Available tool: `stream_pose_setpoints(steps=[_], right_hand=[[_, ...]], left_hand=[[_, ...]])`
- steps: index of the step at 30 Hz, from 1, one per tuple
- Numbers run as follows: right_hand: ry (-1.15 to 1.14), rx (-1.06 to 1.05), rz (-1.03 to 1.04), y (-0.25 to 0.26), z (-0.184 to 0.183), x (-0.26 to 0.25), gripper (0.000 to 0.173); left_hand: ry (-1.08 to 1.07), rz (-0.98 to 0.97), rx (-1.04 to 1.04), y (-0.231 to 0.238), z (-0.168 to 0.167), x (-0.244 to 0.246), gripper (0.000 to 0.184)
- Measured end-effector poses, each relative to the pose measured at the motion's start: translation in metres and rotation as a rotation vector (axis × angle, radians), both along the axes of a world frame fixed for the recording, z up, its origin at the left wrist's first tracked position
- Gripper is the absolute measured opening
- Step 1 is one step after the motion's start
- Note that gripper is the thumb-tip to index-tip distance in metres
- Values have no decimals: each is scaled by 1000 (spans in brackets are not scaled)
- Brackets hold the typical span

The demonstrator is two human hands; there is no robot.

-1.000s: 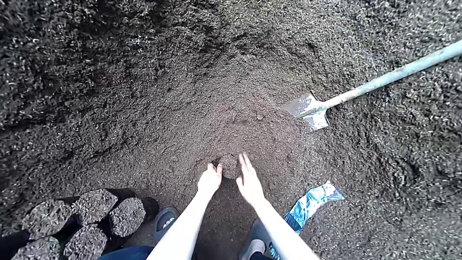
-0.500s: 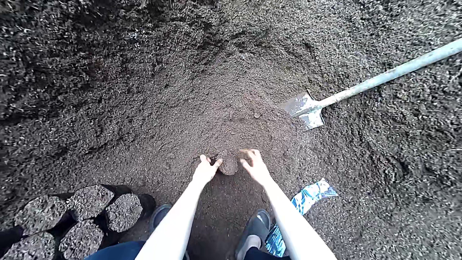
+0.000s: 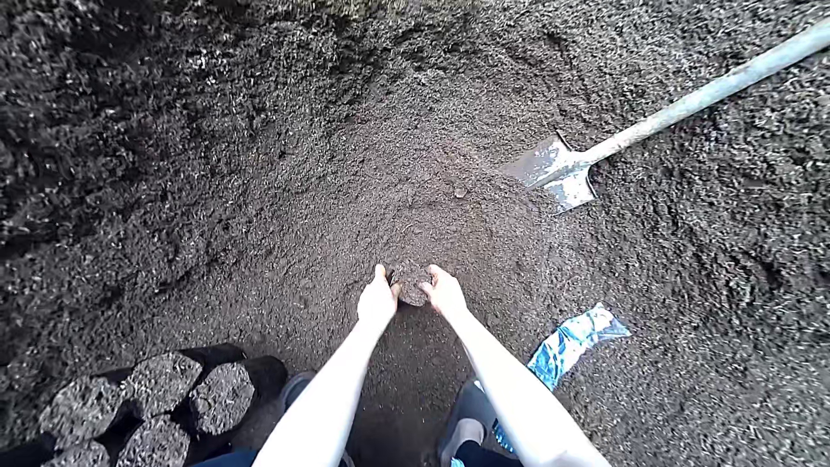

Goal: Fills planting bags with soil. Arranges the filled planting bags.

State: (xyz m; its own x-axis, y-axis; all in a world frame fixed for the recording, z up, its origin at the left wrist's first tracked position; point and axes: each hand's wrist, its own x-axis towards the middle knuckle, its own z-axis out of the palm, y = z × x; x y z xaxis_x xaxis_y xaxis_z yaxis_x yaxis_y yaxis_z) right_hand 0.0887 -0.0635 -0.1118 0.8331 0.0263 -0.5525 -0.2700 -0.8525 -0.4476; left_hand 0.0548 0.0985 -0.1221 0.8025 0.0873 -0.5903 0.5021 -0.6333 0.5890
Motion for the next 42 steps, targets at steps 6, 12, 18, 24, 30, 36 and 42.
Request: stream_pose_setpoints(steps=[6,12,18,24,30,36,42], right_hand=[[206,512,-63,-79,-39,23,63],[-25,-261,-43,-105,-130,-34,78],[-122,506,-544,-98,-109,-46,42],[-1,1242,-786,-35,-22,-21,37],[-334,1062,-429,15,0,-18,29],[-450,177,356,22,-10,28,50],[-491,-267,576,62,-30,22,51]], left_hand=[[-405,-321,84,2,-28,-20,136],[-761,-419,-86,-9,-38,8,42],[-828,-486,-93,8,-21,-12,38],[-713,66,-111,31,-8,-26,34],[115,13,-65,39,2,-31,72],[111,-89,-159,26,-8,-36,46],[22,-4,-217,20,-5,-38,38]])
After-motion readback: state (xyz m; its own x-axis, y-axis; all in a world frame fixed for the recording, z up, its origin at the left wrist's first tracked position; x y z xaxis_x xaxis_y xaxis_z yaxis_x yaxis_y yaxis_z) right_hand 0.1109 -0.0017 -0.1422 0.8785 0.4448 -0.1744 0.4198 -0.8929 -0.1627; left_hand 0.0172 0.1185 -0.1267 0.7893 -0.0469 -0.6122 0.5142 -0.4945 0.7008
